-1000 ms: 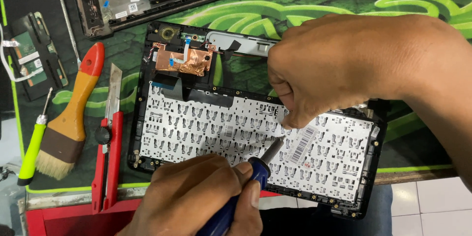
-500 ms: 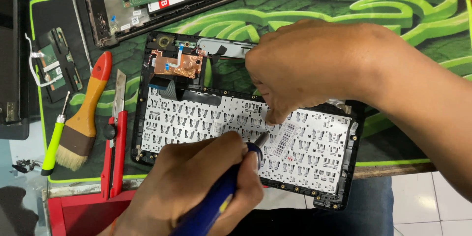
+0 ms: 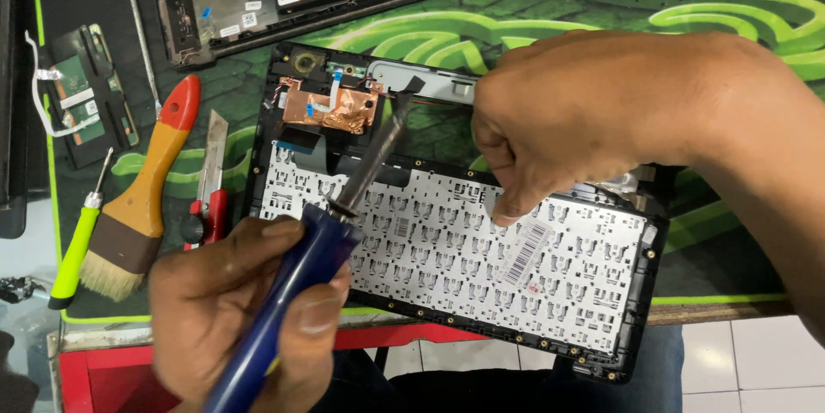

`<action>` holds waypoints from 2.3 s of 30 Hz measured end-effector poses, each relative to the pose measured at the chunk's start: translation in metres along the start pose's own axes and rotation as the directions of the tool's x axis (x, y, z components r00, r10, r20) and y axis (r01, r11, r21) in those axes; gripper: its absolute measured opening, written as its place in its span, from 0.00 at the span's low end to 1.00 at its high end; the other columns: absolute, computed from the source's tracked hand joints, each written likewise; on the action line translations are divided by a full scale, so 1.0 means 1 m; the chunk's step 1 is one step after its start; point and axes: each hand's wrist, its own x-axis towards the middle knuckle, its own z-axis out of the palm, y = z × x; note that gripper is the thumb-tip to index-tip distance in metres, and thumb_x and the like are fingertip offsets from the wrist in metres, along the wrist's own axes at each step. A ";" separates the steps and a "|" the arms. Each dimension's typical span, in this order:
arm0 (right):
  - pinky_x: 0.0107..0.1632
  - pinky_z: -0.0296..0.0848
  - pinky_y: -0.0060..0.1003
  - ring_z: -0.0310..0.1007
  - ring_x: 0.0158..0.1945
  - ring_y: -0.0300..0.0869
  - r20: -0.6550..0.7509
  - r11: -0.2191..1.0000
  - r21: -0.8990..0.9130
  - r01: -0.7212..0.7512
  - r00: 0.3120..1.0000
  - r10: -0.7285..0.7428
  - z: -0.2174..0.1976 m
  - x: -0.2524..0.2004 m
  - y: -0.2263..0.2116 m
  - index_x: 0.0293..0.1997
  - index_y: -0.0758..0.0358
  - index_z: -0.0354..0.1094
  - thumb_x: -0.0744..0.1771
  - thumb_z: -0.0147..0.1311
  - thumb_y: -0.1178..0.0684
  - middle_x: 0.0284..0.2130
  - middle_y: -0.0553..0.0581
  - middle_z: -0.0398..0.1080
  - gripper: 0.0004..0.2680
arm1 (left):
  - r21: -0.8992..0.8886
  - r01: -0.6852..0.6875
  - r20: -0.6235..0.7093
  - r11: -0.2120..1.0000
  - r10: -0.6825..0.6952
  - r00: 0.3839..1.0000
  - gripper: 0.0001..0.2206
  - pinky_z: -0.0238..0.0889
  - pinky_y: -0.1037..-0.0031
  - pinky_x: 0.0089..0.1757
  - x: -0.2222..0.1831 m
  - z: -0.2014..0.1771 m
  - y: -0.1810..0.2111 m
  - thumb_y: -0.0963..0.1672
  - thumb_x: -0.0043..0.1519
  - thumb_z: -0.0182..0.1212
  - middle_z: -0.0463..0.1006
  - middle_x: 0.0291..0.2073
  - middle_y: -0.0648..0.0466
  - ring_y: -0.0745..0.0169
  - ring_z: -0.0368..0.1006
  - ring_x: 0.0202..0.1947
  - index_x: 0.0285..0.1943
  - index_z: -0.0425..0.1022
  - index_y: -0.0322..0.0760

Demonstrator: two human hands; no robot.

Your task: Using a soldering iron to melt and flatten plastic rivets to secure a replacement keyboard into a laptop chassis.

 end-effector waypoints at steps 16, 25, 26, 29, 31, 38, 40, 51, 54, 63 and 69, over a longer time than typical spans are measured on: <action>0.33 0.65 0.38 0.66 0.25 0.42 0.075 0.983 0.179 -0.043 0.997 0.029 -0.004 0.020 0.007 0.28 0.57 0.86 0.71 0.69 0.33 0.18 0.54 0.75 0.19 | 0.195 -0.587 0.562 0.786 0.401 0.723 0.37 0.87 0.60 0.53 -0.009 -0.037 -0.071 0.47 0.69 0.89 0.81 0.62 0.37 0.43 0.90 0.57 0.80 0.64 0.40; 0.33 0.65 0.41 0.57 0.27 0.41 0.032 0.972 0.211 0.102 0.993 -0.111 0.019 0.045 0.042 0.25 0.59 0.83 0.68 0.80 0.40 0.16 0.55 0.68 0.17 | 0.197 -0.349 0.468 0.916 0.225 0.855 0.22 0.82 0.76 0.42 -0.005 -0.031 -0.059 0.47 0.68 0.75 0.83 0.52 0.45 0.55 0.92 0.43 0.68 0.72 0.39; 0.32 0.67 0.40 0.62 0.25 0.40 0.040 0.963 0.247 0.107 0.992 -0.121 0.017 0.043 0.041 0.25 0.60 0.83 0.69 0.80 0.41 0.17 0.55 0.69 0.17 | 0.190 -0.350 0.462 0.917 0.231 0.856 0.22 0.82 0.76 0.42 -0.003 -0.030 -0.055 0.46 0.68 0.75 0.83 0.51 0.43 0.56 0.91 0.43 0.67 0.72 0.37; 0.30 0.68 0.40 0.63 0.23 0.41 0.038 0.945 0.297 0.133 0.988 -0.151 0.017 0.041 0.046 0.24 0.63 0.77 0.70 0.81 0.42 0.18 0.55 0.66 0.20 | 0.173 -0.351 0.442 0.920 0.246 0.863 0.20 0.81 0.76 0.41 0.001 -0.027 -0.044 0.44 0.67 0.75 0.83 0.49 0.39 0.56 0.90 0.41 0.62 0.72 0.32; 0.29 0.66 0.41 0.61 0.23 0.43 0.026 0.937 0.314 0.151 0.985 -0.168 0.017 0.039 0.049 0.21 0.63 0.71 0.70 0.82 0.43 0.17 0.55 0.62 0.23 | 0.159 -0.351 0.429 0.923 0.256 0.866 0.19 0.80 0.76 0.40 0.001 -0.023 -0.039 0.43 0.65 0.75 0.84 0.47 0.36 0.55 0.90 0.40 0.59 0.71 0.28; 0.33 0.62 0.38 0.58 0.26 0.40 0.093 0.987 0.138 0.078 0.991 -0.092 -0.004 0.017 0.024 0.26 0.50 0.83 0.68 0.81 0.37 0.18 0.51 0.67 0.15 | 0.376 -0.229 0.360 0.898 0.086 0.929 0.16 0.77 0.83 0.44 -0.005 -0.020 -0.023 0.45 0.66 0.72 0.89 0.53 0.47 0.67 0.90 0.42 0.62 0.79 0.38; 0.34 0.64 0.35 0.65 0.26 0.38 0.137 0.997 0.072 0.017 0.990 -0.026 -0.008 0.011 0.015 0.32 0.42 0.90 0.66 0.80 0.37 0.18 0.48 0.73 0.08 | 0.413 -0.202 0.355 0.888 0.047 0.934 0.16 0.77 0.84 0.46 -0.006 -0.022 -0.021 0.45 0.66 0.72 0.90 0.55 0.50 0.69 0.90 0.43 0.61 0.80 0.41; 0.35 0.62 0.39 0.65 0.29 0.41 0.098 0.998 0.055 -0.040 0.995 0.034 -0.009 0.004 0.007 0.34 0.41 0.85 0.65 0.80 0.37 0.21 0.48 0.74 0.08 | 0.455 -0.028 0.302 0.890 -0.125 0.945 0.09 0.81 0.72 0.48 -0.005 -0.009 0.022 0.48 0.58 0.68 0.91 0.32 0.57 0.65 0.90 0.36 0.35 0.87 0.41; 0.36 0.62 0.39 0.65 0.30 0.41 0.086 0.999 0.023 -0.032 0.996 0.030 -0.008 0.004 0.007 0.34 0.40 0.83 0.64 0.79 0.37 0.21 0.47 0.75 0.09 | 0.823 0.118 0.305 0.556 -0.608 0.733 0.25 0.67 0.72 0.56 0.001 -0.018 0.008 0.68 0.51 0.64 1.01 0.41 0.83 0.80 0.88 0.58 0.40 1.03 0.72; 0.35 0.62 0.41 0.63 0.31 0.42 0.073 0.997 0.039 -0.061 0.996 0.058 -0.011 -0.005 -0.001 0.30 0.46 0.82 0.63 0.70 0.44 0.23 0.50 0.72 0.05 | 0.476 -0.087 0.371 0.875 -0.110 0.922 0.06 0.74 0.76 0.33 0.007 0.026 0.050 0.44 0.59 0.70 0.79 0.19 0.61 0.72 0.76 0.17 0.29 0.84 0.42; 0.35 0.60 0.41 0.64 0.32 0.44 0.078 0.995 0.045 -0.092 0.993 0.088 -0.012 -0.010 -0.003 0.34 0.43 0.84 0.65 0.72 0.40 0.24 0.51 0.72 0.06 | 0.467 -0.330 0.512 0.820 0.053 0.857 0.06 0.79 0.66 0.38 -0.003 0.018 0.047 0.43 0.57 0.73 0.86 0.29 0.58 0.66 0.84 0.26 0.41 0.85 0.43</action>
